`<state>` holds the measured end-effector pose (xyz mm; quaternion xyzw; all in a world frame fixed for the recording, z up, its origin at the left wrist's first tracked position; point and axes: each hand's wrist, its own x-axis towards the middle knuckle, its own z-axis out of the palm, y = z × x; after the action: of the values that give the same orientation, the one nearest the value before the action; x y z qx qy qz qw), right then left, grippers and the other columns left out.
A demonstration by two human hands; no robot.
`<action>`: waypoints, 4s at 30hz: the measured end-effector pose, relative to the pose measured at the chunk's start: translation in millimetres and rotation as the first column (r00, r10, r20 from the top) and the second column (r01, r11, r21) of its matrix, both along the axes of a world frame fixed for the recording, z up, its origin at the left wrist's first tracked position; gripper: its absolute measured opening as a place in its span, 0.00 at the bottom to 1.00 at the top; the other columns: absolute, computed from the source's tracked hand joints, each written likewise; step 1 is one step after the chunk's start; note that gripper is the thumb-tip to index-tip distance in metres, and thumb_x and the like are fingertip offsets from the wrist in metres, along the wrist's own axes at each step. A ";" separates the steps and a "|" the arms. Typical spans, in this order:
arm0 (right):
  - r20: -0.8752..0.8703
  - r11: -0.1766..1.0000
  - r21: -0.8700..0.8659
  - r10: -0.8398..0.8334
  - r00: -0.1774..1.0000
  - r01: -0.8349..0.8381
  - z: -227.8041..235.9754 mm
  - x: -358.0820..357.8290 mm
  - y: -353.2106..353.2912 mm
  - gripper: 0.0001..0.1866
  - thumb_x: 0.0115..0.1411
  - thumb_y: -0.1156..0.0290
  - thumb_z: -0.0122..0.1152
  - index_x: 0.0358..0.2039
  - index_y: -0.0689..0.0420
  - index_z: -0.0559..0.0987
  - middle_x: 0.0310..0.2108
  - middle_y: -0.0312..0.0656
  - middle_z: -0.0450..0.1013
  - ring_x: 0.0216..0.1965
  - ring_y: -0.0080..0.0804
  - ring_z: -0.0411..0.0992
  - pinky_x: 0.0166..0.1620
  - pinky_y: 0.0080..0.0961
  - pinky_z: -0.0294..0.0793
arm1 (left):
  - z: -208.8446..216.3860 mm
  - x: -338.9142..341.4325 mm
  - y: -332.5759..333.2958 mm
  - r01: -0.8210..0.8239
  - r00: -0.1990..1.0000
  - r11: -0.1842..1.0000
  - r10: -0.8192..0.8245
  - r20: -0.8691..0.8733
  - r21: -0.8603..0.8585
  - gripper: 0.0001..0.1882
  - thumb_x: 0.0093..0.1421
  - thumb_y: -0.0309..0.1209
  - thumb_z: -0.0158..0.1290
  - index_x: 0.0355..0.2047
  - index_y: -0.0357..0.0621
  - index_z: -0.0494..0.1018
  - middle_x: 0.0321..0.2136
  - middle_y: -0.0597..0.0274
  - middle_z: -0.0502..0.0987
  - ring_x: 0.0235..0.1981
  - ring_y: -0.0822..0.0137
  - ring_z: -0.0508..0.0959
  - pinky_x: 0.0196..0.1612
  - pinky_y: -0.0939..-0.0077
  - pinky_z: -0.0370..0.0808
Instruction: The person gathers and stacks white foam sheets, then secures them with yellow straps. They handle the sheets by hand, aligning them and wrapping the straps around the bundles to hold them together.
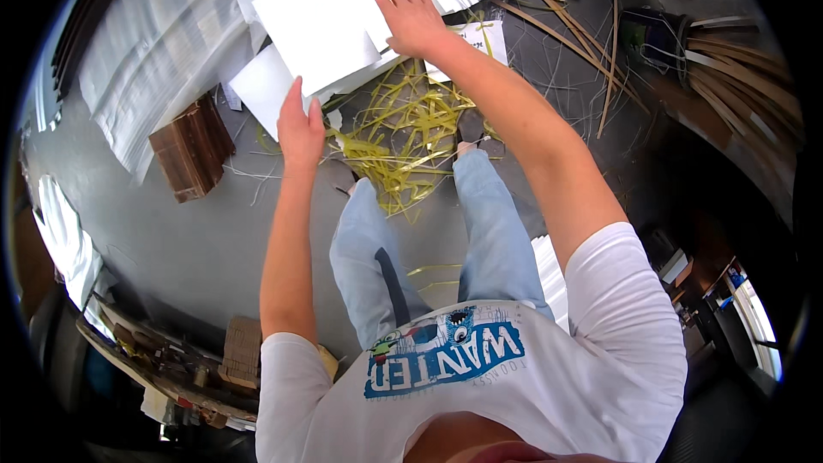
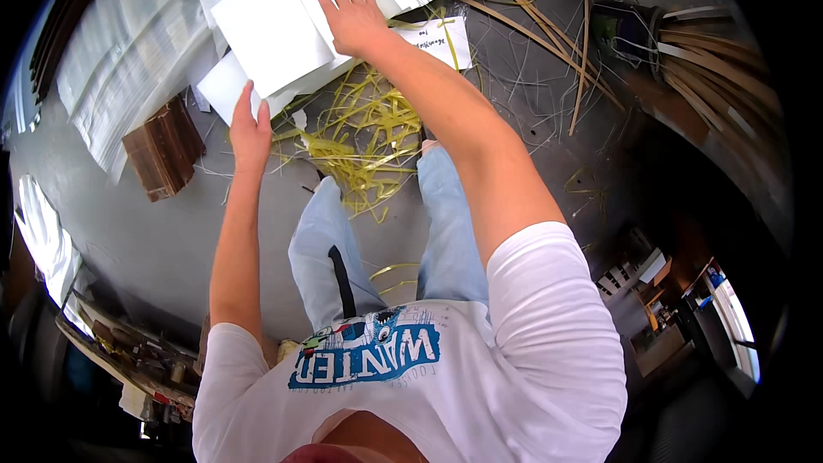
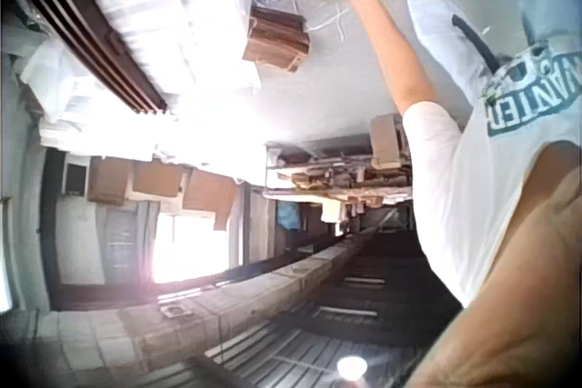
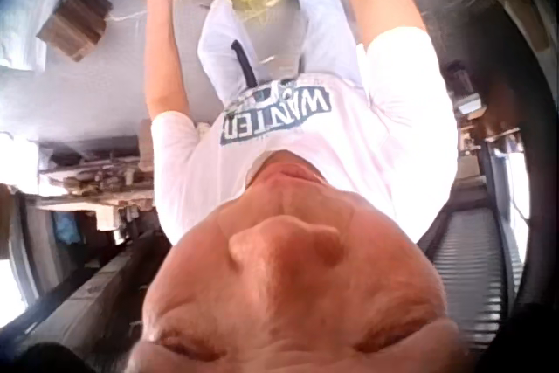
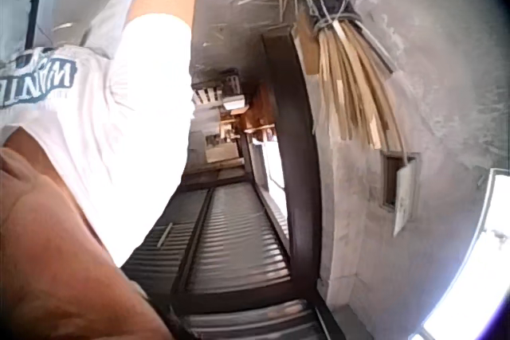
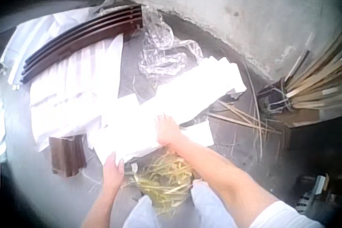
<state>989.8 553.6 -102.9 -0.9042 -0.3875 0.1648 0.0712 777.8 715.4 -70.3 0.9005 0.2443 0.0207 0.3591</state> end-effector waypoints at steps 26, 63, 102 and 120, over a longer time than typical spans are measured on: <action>-0.231 0.992 0.124 -0.010 0.973 0.040 -128.1 -68.0 -281.4 0.27 0.44 0.85 0.55 0.49 0.59 0.72 0.49 0.48 0.69 0.50 0.49 0.67 0.52 0.40 0.67 | -135.9 99.0 -12.3 0.218 0.969 0.815 -0.115 -0.218 0.537 0.36 0.59 0.37 0.46 0.64 0.36 0.50 0.67 0.49 0.47 0.69 0.48 0.44 0.68 0.50 0.43; -0.531 0.957 -0.185 -0.288 0.797 0.223 -281.8 -164.0 -252.3 0.25 0.56 0.55 0.61 0.47 0.62 0.75 0.41 0.53 0.75 0.42 0.45 0.74 0.47 0.36 0.72 | -318.6 -105.6 -303.2 -0.735 0.624 0.613 0.444 -0.643 -0.290 0.46 0.52 0.45 0.62 0.61 0.31 0.51 0.52 0.38 0.66 0.52 0.44 0.70 0.52 0.59 0.70; 0.315 0.563 -0.212 0.813 0.490 -0.799 -274.9 -215.2 138.3 0.24 0.63 0.67 0.41 0.61 0.46 0.66 0.68 0.40 0.48 0.67 0.52 0.49 0.63 0.55 0.52 | -361.0 -266.2 -64.9 0.250 0.967 0.899 -0.250 -0.048 0.359 0.10 0.44 0.27 0.53 0.30 0.48 0.71 0.26 0.64 0.71 0.31 0.60 0.74 0.37 0.66 0.67; 0.132 0.247 0.083 0.957 0.257 -0.965 -305.3 -247.4 28.8 0.23 0.53 0.73 0.55 0.52 0.56 0.71 0.56 0.47 0.65 0.56 0.47 0.64 0.56 0.44 0.63 | -348.4 -421.7 -96.7 -0.237 0.957 0.958 0.259 -0.129 0.164 0.17 0.58 0.30 0.53 0.48 0.42 0.69 0.42 0.51 0.71 0.45 0.48 0.71 0.46 0.59 0.71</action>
<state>742.4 582.4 -408.2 -0.4770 -0.8705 0.1206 0.0120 356.1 618.6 -418.7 0.8856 0.3797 0.0161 0.2671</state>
